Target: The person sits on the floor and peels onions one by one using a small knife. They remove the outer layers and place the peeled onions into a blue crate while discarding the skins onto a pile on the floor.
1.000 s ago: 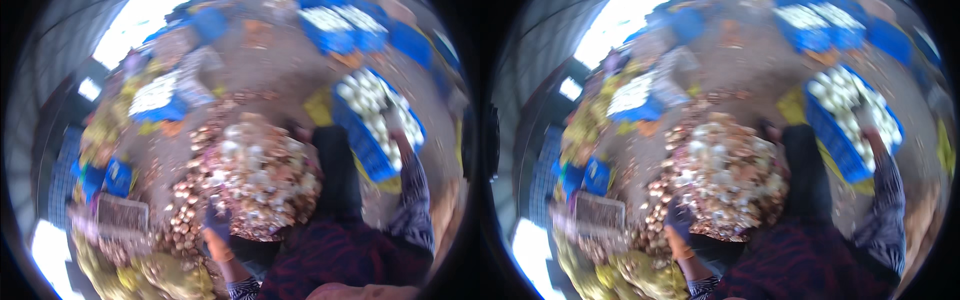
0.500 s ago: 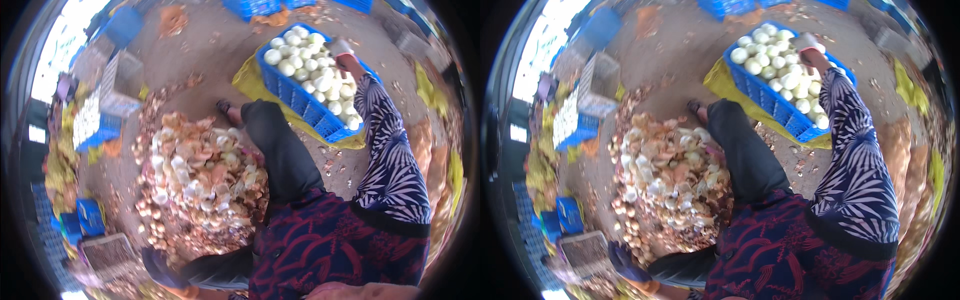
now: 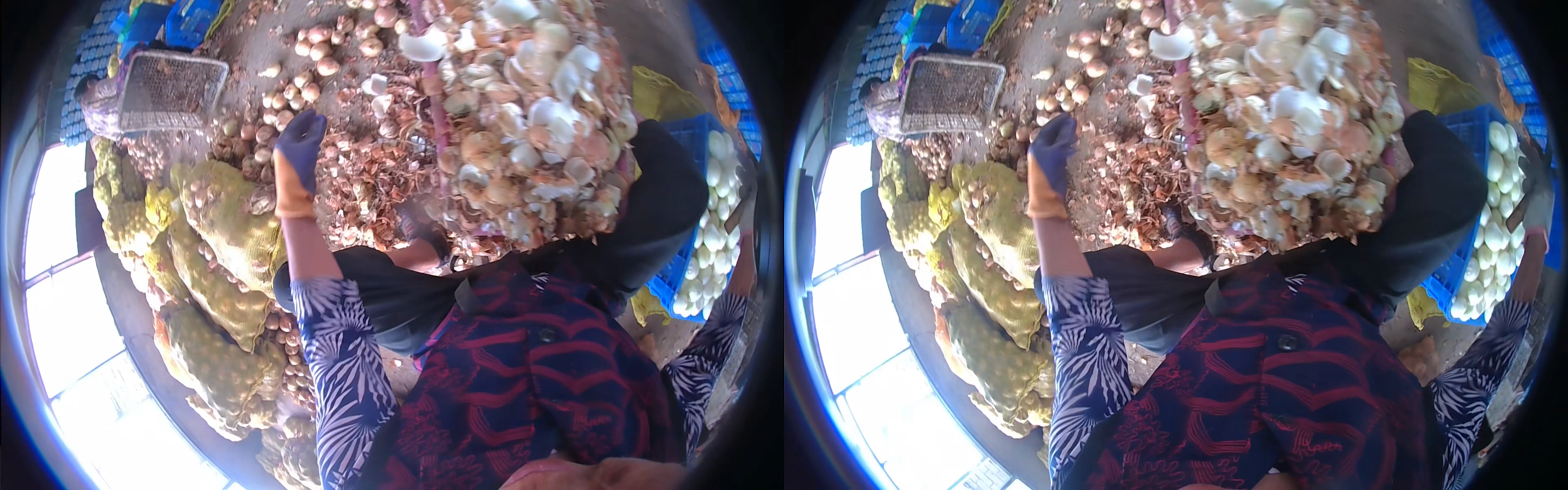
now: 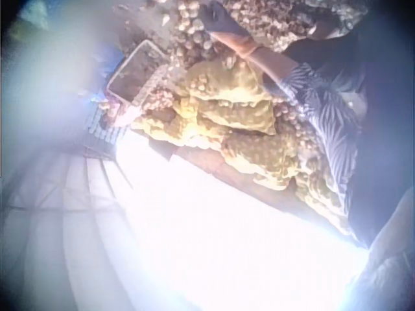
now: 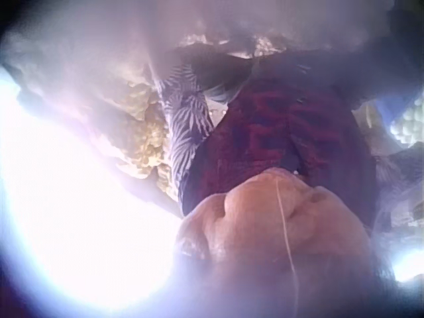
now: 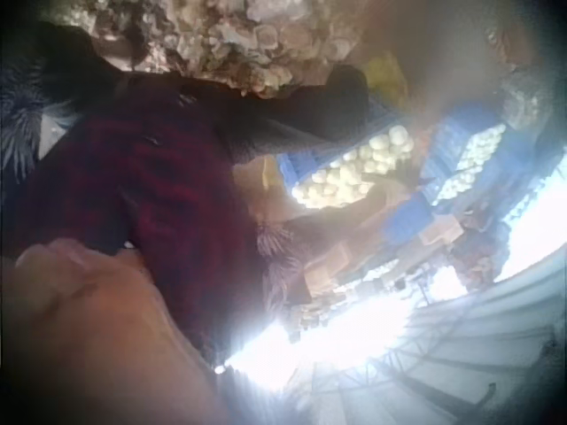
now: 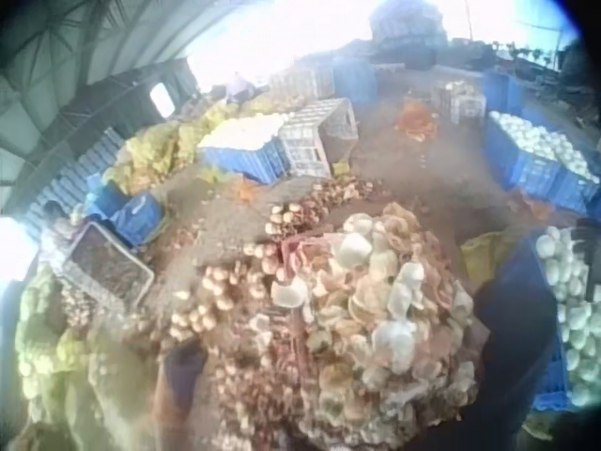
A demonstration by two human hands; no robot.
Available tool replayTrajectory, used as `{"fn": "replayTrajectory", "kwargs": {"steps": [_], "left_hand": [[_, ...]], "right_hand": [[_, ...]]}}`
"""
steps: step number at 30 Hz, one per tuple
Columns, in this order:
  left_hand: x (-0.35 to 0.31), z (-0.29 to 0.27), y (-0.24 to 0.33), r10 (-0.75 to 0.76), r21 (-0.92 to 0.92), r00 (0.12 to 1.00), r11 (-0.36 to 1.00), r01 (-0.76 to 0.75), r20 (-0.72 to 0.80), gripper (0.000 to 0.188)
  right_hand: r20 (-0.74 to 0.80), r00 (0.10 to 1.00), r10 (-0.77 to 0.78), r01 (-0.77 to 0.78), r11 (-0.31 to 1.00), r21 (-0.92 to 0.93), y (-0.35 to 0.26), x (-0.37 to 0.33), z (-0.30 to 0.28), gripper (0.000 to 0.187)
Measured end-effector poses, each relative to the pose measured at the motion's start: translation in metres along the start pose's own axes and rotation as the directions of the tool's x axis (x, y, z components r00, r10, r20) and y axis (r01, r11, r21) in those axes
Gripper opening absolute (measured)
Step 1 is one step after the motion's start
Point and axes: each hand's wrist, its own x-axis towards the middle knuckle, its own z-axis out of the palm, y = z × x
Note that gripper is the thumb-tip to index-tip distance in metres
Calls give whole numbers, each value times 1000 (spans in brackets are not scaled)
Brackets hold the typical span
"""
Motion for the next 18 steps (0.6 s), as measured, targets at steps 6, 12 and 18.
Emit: {"fn": "replayTrajectory", "kwargs": {"steps": [6,12,18], "left_hand": [[72,17,-236,-382,806,914,578,125,133,16],[24,64,-335,-605,702,792,527,480,-87,41],[17,65,-347,-534,-337,845,802,493,-35,51]], "right_hand": [[261,965,-38,-21,975,219,-119,-81,80,77],[577,813,79,-307,900,309,-180,-136,124,85],[963,257,78,-692,711,127,-160,-115,116,91]]}}
